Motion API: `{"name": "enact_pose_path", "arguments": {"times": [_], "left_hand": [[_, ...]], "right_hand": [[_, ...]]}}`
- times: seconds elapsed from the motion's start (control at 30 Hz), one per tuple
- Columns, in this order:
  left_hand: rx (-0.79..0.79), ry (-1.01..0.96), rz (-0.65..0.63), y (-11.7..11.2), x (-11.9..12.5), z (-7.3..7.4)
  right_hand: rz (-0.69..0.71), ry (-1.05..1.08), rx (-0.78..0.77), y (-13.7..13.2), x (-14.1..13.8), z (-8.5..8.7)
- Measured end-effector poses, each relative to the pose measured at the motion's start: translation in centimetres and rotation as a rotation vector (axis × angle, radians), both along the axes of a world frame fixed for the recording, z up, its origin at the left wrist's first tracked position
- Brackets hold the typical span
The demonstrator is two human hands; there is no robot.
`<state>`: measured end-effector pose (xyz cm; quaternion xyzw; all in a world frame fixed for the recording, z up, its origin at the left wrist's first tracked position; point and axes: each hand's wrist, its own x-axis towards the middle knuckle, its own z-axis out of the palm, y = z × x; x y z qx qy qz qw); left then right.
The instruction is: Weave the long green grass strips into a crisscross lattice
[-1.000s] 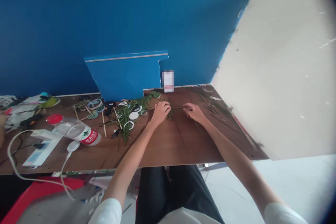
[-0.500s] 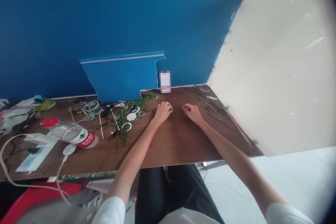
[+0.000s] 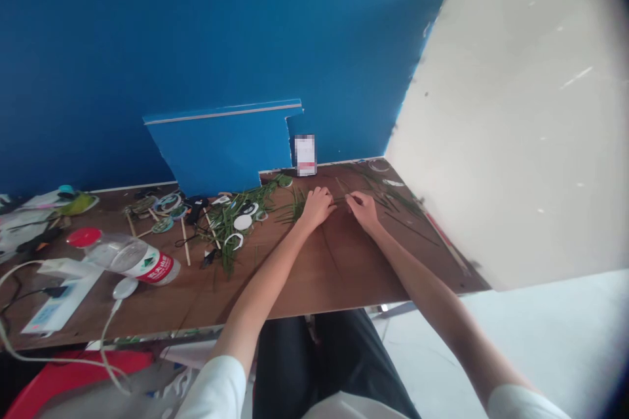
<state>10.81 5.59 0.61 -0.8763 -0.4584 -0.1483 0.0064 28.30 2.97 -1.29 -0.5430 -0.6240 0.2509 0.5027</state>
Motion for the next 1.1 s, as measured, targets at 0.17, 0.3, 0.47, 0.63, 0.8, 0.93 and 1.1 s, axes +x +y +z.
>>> {"name": "enact_pose_path", "arguments": {"times": [0.17,0.3,0.47,0.63,0.8,0.93,1.1], "left_hand": [[0.039,0.027,0.013,0.3,1.6,-0.1],[0.035,0.019,0.021,0.2,1.9,-0.5],[0.036,0.008,0.034,0.0,1.3,-0.6],[0.038,-0.021,0.05,0.2,1.6,-0.4],[0.041,0.025,0.079,0.2,3.0,0.0],[0.033,0.054,0.1,0.1,3.7,-0.1],[0.031,0.038,0.084,0.2,3.7,0.2]], "right_hand": [[0.011,0.013,0.009,-0.1,0.0,0.1],[0.025,0.027,0.011,-0.1,0.1,0.1],[0.02,0.021,0.001,-0.2,0.0,0.2],[0.028,0.017,0.017,-0.2,0.1,0.3],[0.025,0.057,0.04,0.1,0.1,0.1],[0.035,0.067,0.028,0.3,0.0,-0.1],[0.019,0.052,0.041,0.3,0.1,-0.1]]}}
